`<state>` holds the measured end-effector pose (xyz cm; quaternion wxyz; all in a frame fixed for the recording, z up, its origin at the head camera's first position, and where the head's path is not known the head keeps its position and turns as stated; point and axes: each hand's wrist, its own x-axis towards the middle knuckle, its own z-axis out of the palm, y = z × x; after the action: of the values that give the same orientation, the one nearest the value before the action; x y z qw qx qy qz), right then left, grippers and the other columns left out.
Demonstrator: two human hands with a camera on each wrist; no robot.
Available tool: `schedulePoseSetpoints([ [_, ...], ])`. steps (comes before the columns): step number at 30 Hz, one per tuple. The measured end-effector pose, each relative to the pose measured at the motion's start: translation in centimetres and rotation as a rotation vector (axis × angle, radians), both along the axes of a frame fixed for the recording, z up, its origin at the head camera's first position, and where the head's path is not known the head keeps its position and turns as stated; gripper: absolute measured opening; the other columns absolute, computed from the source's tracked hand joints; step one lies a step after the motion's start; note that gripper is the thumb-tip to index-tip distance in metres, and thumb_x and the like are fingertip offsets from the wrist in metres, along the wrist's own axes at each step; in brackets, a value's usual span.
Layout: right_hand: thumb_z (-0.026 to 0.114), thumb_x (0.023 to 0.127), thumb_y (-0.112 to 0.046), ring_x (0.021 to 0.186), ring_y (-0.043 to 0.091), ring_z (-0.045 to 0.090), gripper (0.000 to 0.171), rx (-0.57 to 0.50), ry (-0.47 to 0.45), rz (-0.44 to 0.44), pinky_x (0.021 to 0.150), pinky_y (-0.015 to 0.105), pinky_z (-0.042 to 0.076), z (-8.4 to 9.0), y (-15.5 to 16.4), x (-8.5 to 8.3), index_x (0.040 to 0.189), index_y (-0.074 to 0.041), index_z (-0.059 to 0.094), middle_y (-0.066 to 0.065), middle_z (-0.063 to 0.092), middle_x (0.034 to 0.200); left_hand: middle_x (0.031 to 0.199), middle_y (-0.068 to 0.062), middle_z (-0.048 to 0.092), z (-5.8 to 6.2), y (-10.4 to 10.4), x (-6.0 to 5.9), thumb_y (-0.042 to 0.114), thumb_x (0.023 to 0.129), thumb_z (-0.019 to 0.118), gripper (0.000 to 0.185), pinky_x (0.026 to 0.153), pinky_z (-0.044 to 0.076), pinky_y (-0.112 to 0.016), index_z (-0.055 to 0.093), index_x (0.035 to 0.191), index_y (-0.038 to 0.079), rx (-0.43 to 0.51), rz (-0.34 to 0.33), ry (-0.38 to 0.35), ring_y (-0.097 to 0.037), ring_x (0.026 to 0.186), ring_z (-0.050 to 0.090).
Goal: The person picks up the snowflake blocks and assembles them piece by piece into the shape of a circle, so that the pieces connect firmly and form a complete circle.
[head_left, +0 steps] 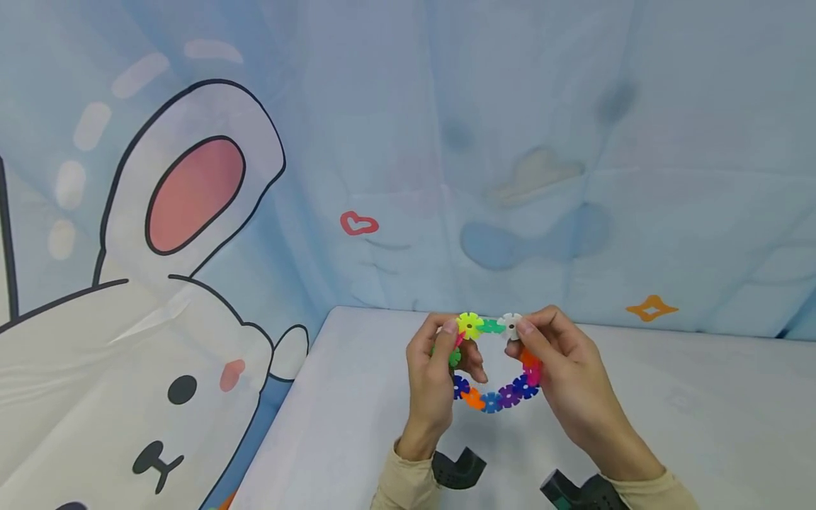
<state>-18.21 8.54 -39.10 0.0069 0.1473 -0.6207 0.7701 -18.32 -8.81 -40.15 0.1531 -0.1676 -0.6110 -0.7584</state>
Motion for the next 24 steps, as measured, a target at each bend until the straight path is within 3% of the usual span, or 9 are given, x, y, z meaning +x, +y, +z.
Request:
schedulePoseSetpoints([
  [3, 0.053, 0.113, -0.028, 0.101, 0.018, 0.064, 0.022, -0.037, -0.084, 0.011, 0.096, 0.019, 0.056, -0.4, 0.4, -0.6, 0.119, -0.006, 0.053, 0.003, 0.059, 0.103, 0.093, -0.039, 0.065, -0.1, -0.2, -0.3, 0.035, 0.115, 0.033, 0.041, 0.069, 0.066, -0.031, 0.053, 0.122, 0.0, -0.02, 0.044, -0.093, -0.017, 0.065, 0.076],
  [6, 0.052, 0.112, -0.033, 0.104, 0.015, 0.062, 0.027, -0.091, -0.178, 0.013, 0.097, 0.019, 0.056, -0.8, 1.0, -1.3, 0.123, -0.009, 0.05, 0.001, 0.055, 0.111, 0.105, -0.032, 0.07, -0.3, -0.6, -0.8, 0.04, 0.112, 0.033, 0.043, 0.083, 0.065, -0.037, 0.051, 0.123, 0.003, -0.061, 0.06, -0.168, -0.039, 0.083, 0.08],
  [8, 0.05, 0.112, -0.036, 0.109, 0.013, 0.059, 0.029, -0.134, -0.235, 0.009, 0.099, 0.019, 0.056, -1.1, 1.6, -1.8, 0.126, -0.01, 0.046, 0.0, 0.048, 0.12, 0.107, -0.029, 0.07, -0.6, -1.1, -1.2, 0.039, 0.111, 0.04, 0.04, 0.088, 0.064, -0.041, 0.052, 0.122, 0.002, -0.106, 0.021, -0.205, -0.053, 0.092, 0.076],
  [10, 0.049, 0.112, -0.038, 0.114, 0.012, 0.056, 0.032, -0.183, -0.291, 0.001, 0.1, 0.018, 0.056, -1.4, 2.2, -2.4, 0.13, -0.012, 0.042, -0.001, 0.043, 0.125, 0.106, -0.026, 0.07, -0.9, -1.5, -1.5, 0.034, 0.109, 0.048, 0.036, 0.087, 0.064, -0.043, 0.054, 0.121, 0.0, -0.18, -0.038, -0.237, -0.056, 0.092, 0.074],
  [15, 0.041, 0.114, -0.038, 0.128, 0.012, 0.048, 0.028, -0.239, -0.391, -0.007, 0.1, 0.018, 0.057, -2.4, 3.6, -3.8, 0.136, -0.02, 0.037, -0.007, 0.037, 0.134, 0.099, -0.018, 0.073, -1.9, -1.9, -2.2, 0.018, 0.106, 0.062, 0.022, 0.07, 0.068, -0.042, 0.057, 0.119, 0.001, -0.336, -0.206, -0.318, -0.045, 0.078, 0.078],
  [18, 0.04, 0.115, -0.038, 0.133, 0.013, 0.046, 0.029, -0.208, -0.422, 0.002, 0.103, 0.02, 0.057, -3.2, 4.2, -4.7, 0.139, -0.021, 0.036, -0.009, 0.034, 0.138, 0.095, -0.024, 0.075, -2.8, -1.6, -2.6, 0.013, 0.106, 0.064, 0.015, 0.064, 0.067, -0.041, 0.058, 0.113, 0.002, -0.335, -0.256, -0.359, -0.039, 0.069, 0.078],
  [21, 0.042, 0.114, -0.04, 0.133, 0.013, 0.047, 0.048, -0.107, -0.437, -0.002, 0.11, 0.026, 0.053, -4.1, 4.7, -5.4, 0.152, -0.013, 0.031, -0.007, 0.035, 0.142, 0.093, -0.03, 0.074, -3.8, -1.1, -3.0, 0.01, 0.106, 0.063, 0.011, 0.061, 0.067, -0.04, 0.06, 0.109, 0.0, -0.319, -0.276, -0.38, -0.028, 0.062, 0.076],
  [24, 0.044, 0.113, -0.045, 0.131, 0.015, 0.05, 0.065, 0.115, -0.432, -0.044, 0.121, 0.039, 0.045, -5.2, 5.5, -6.0, 0.161, -0.003, 0.03, 0.001, 0.041, 0.149, 0.092, -0.029, 0.075, -5.2, -0.6, -3.5, 0.008, 0.105, 0.062, 0.009, 0.062, 0.067, -0.038, 0.062, 0.107, 0.0, -0.309, -0.289, -0.423, -0.018, 0.059, 0.075],
])
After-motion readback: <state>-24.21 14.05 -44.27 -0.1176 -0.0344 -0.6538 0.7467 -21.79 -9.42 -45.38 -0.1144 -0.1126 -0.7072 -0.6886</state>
